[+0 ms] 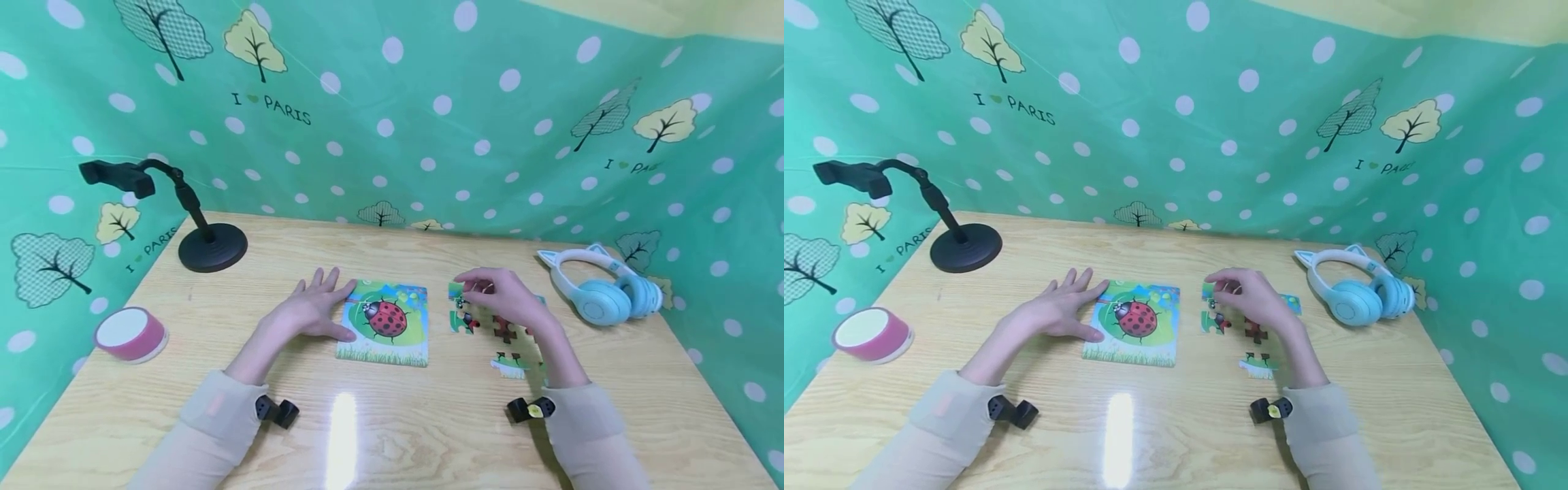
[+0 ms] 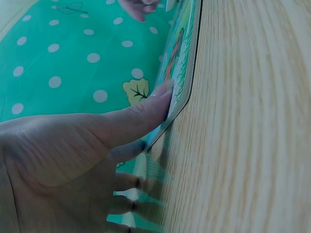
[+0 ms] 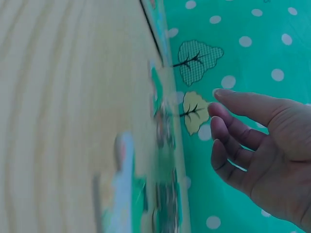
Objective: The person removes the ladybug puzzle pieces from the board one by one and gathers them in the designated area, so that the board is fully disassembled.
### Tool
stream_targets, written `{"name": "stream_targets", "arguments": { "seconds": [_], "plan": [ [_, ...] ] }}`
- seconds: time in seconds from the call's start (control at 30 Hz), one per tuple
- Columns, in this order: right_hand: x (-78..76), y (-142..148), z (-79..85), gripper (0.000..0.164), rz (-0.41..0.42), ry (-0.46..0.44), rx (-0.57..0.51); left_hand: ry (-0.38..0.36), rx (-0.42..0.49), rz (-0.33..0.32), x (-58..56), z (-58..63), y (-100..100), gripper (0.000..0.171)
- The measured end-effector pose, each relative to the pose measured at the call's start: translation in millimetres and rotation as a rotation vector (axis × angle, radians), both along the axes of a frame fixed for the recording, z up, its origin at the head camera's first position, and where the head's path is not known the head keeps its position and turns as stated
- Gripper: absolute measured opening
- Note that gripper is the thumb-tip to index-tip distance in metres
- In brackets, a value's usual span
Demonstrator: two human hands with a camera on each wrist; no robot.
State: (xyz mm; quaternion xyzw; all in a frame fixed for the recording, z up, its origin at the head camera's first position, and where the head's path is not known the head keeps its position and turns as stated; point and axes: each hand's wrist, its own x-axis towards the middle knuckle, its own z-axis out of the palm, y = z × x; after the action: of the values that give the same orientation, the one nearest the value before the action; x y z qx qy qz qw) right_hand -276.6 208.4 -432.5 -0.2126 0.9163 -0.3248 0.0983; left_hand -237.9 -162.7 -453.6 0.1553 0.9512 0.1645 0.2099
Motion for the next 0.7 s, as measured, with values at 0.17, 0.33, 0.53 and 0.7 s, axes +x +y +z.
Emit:
{"name": "stream_targets", "arguments": {
  "seconds": [0.17, 0.33, 0.53, 0.7],
  "plan": [
    [-0.1, -16, 3.8, 0.038, 0.003, 0.016, -0.081, 0.002, -0.005, -0.007, -1.3, -2.4, 2, 0.108],
    [-1.7, -34, 4.7, 0.041, 0.027, -0.006, -0.159, 0.004, -0.004, -0.006, -0.4, 0.1, 2, 0.108],
    [0.9, -60, 2.7, 0.041, 0.062, -0.042, -0.225, 0.001, -0.004, -0.007, -0.7, -1.3, 0, 0.108],
    [7.8, -80, 0.9, 0.045, 0.118, -0.073, -0.273, -0.001, -0.006, -0.004, -0.7, -1.1, 0, 0.108]
  ]
}}
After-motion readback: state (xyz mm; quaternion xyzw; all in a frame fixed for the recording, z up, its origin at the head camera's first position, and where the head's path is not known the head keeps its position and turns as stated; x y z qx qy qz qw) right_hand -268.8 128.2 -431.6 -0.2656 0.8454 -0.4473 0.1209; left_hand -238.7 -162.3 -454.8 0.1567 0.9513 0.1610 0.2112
